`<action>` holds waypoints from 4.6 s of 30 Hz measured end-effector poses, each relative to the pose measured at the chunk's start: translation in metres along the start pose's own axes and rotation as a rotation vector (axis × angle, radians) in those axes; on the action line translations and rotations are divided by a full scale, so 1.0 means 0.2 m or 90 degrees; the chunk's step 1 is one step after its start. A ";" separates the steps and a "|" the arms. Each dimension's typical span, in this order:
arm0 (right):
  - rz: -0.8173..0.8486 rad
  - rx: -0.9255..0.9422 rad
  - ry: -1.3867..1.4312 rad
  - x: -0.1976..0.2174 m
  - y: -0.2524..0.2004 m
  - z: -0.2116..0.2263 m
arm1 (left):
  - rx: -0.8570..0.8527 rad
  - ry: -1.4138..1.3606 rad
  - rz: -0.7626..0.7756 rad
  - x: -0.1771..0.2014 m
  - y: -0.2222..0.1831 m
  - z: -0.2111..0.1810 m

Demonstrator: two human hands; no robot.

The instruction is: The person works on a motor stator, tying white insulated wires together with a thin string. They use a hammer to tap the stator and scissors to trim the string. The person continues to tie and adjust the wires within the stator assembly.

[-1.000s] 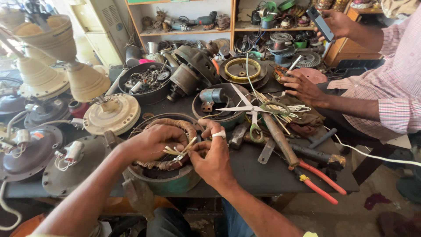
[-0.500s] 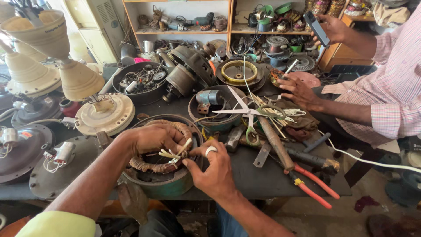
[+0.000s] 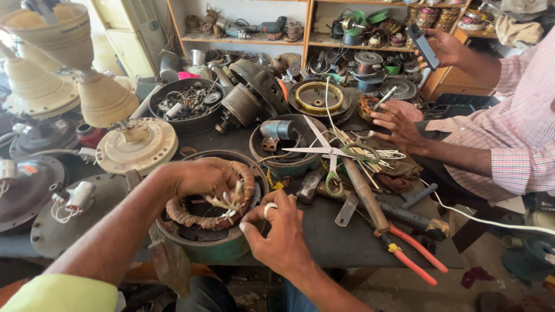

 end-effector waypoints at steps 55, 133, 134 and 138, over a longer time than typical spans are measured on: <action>-0.061 0.251 0.049 0.05 -0.02 0.09 | -0.216 0.504 -0.478 -0.13 -0.39 -0.35; -0.080 0.275 0.104 0.04 -0.02 0.03 | -0.177 0.093 -0.156 -0.08 -0.29 -0.20; -0.054 0.259 0.101 0.03 -0.01 0.01 | -0.185 0.081 -0.146 -0.09 -0.30 -0.22; 0.012 0.270 0.112 -0.01 0.02 -0.03 | 0.018 0.165 -0.180 -0.04 -0.31 -0.21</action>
Point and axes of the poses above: each hand's wrist, its own y-axis towards the middle knuckle, its own x-axis out of the back of the hand, z = x × y, the point moved 9 cm from there along y, towards the middle knuckle, and after that the axes turned 6 degrees about z, right-handed, at the moved point
